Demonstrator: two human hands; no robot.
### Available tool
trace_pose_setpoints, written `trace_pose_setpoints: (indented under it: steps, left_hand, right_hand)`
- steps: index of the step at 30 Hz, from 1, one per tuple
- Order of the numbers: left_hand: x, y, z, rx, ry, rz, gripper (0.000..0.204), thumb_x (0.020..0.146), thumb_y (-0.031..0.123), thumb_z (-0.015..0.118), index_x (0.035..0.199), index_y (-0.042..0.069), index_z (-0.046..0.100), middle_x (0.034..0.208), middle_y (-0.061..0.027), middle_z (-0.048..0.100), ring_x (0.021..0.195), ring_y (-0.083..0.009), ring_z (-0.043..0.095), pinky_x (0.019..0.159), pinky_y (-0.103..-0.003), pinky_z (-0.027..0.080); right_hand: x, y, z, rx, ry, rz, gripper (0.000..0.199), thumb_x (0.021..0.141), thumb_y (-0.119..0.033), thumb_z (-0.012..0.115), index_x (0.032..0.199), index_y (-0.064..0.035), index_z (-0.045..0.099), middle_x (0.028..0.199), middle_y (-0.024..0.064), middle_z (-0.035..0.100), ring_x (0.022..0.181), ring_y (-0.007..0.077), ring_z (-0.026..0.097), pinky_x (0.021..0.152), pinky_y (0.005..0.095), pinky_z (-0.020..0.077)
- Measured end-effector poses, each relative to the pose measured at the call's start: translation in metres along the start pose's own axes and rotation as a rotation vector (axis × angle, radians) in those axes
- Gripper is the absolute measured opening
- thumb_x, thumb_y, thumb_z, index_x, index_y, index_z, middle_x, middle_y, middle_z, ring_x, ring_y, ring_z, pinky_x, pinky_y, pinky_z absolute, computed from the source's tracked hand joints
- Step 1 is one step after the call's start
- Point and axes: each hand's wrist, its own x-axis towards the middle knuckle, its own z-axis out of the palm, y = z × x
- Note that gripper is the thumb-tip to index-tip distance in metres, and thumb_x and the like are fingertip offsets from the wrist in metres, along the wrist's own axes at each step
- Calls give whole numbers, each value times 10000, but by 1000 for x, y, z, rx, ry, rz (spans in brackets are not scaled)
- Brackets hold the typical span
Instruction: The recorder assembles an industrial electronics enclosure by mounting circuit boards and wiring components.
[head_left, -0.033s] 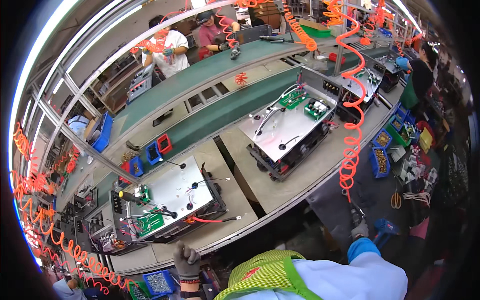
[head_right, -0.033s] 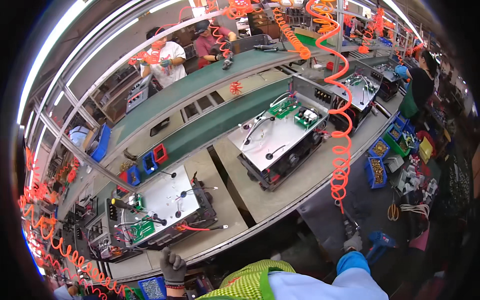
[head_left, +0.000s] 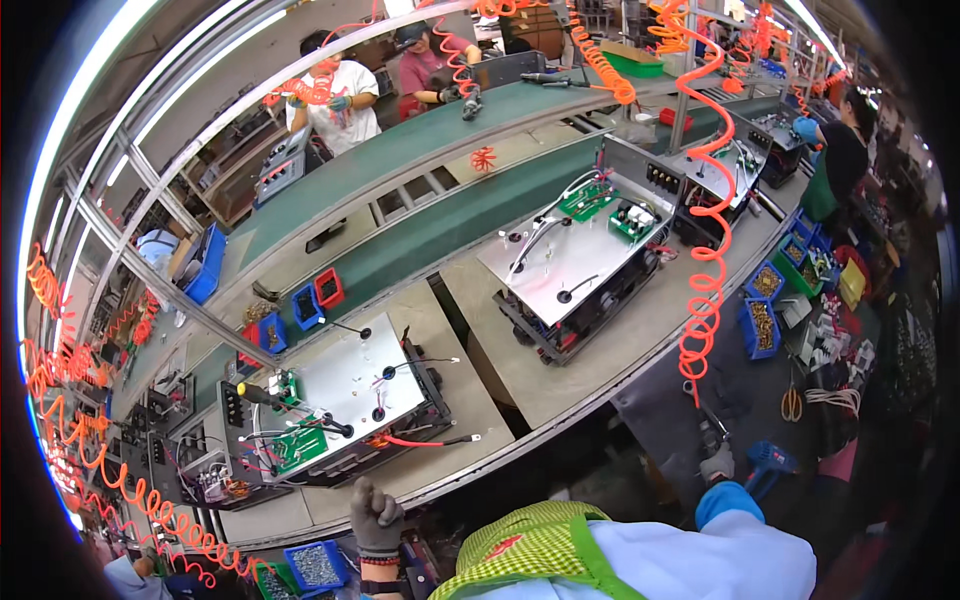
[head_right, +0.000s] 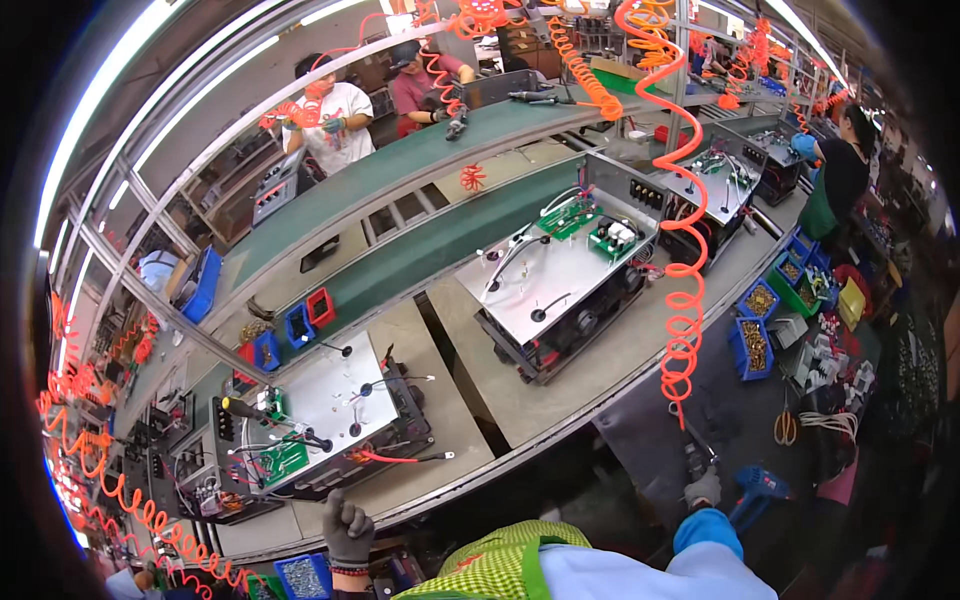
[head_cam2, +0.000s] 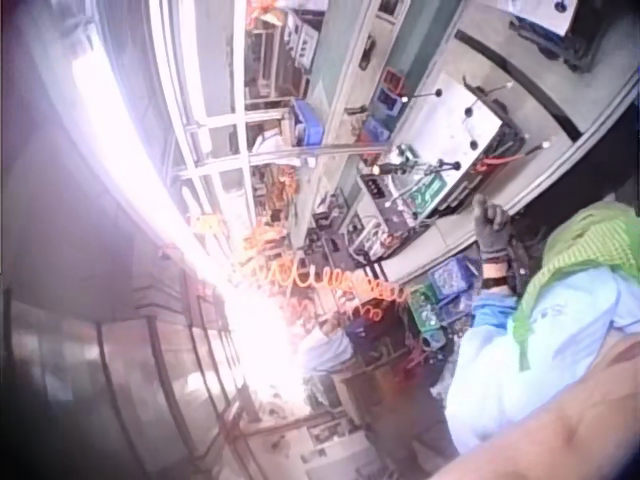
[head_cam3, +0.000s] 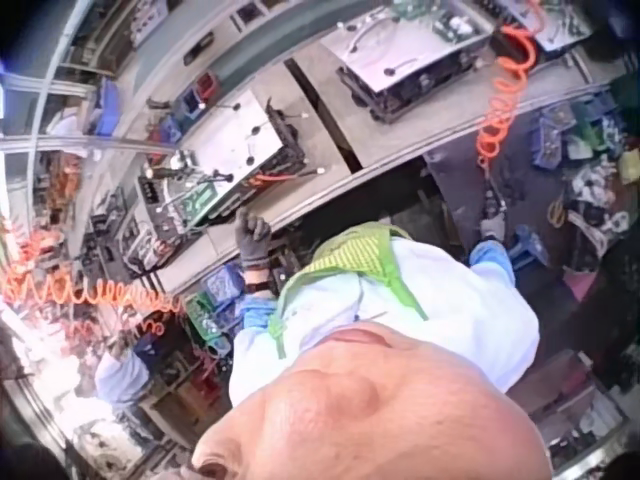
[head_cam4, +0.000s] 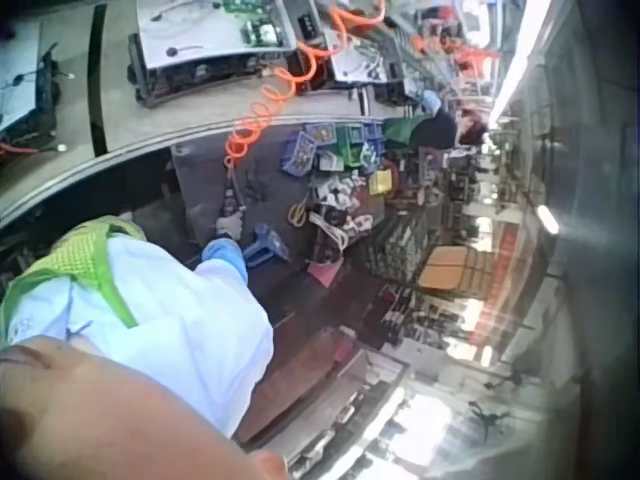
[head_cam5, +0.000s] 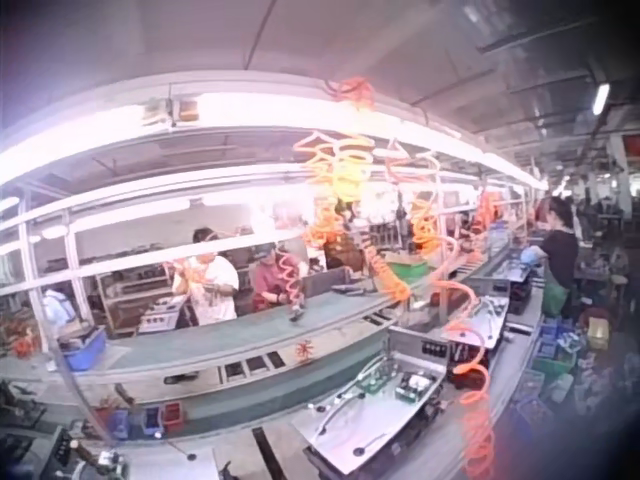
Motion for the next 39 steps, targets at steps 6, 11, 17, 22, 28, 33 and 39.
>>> trace_pose_setpoints:
  steps: [6, 11, 17, 22, 28, 33, 39]
  left_hand:
    - [30, -20, 76, 313, 34, -130, 331, 1062, 355, 561, 1192, 51, 559, 833, -8, 545, 525, -59, 375, 510, -210, 348]
    - [60, -50, 114, 270, 0, -209, 318, 1068, 372, 551, 1113, 58, 570, 733, 35, 463, 516, -45, 349, 474, -193, 299]
    - [70, -27, 120, -90, 204, -222, 366, 1050, 473, 543, 1016, 109, 557, 646, 86, 400, 471, -36, 297, 446, -187, 266]
    - [52, 9, 93, -255, 138, -131, 348, 1049, 471, 548, 988, 130, 577, 651, 97, 458, 466, -25, 324, 442, -183, 279]
    - [29, 57, 43, -364, 138, -53, 313, 1055, 458, 535, 1014, 152, 587, 681, 90, 526, 463, -13, 360, 422, -163, 295]
    - [6, 112, 1, -370, 168, 93, 269, 1069, 407, 534, 1071, 143, 586, 737, 87, 569, 497, 0, 398, 474, -161, 323]
    - [4, 150, -39, -409, 117, -38, 321, 1088, 390, 501, 1172, 94, 592, 666, 87, 364, 528, -29, 310, 529, -192, 282]
  right_hand:
    - [-103, -82, -77, 622, -510, -771, 522, 791, -27, 718, 1293, -75, 585, 1066, 59, 677, 1021, 153, 670, 867, 308, 531]
    - [-223, -229, -156, 1092, -1198, -1244, 518, 830, 57, 760, 1285, -75, 551, 1098, 25, 624, 1007, 95, 591, 964, 332, 501]
    - [-353, -349, -214, 1222, -1089, -2166, 361, 836, 19, 762, 1140, -72, 590, 987, 111, 654, 989, 324, 662, 1085, 590, 429]
    - [-430, -381, -202, 1100, -1048, -2457, 347, 876, -85, 766, 1170, -17, 595, 1023, 174, 667, 1021, 397, 670, 1027, 619, 470]
    - [-490, -414, -170, 1022, -1126, -2496, 465, 851, -154, 828, 1209, 26, 592, 1069, 216, 665, 1028, 424, 669, 1007, 587, 498]
    - [-536, -435, -157, 933, -1235, -2304, 519, 826, -166, 836, 1249, 10, 593, 1104, 199, 681, 1110, 406, 664, 954, 483, 537]
    - [-580, -457, -121, 1112, -1147, -2193, 430, 793, -86, 837, 1162, 29, 648, 1038, 158, 714, 1106, 305, 679, 962, 413, 539]
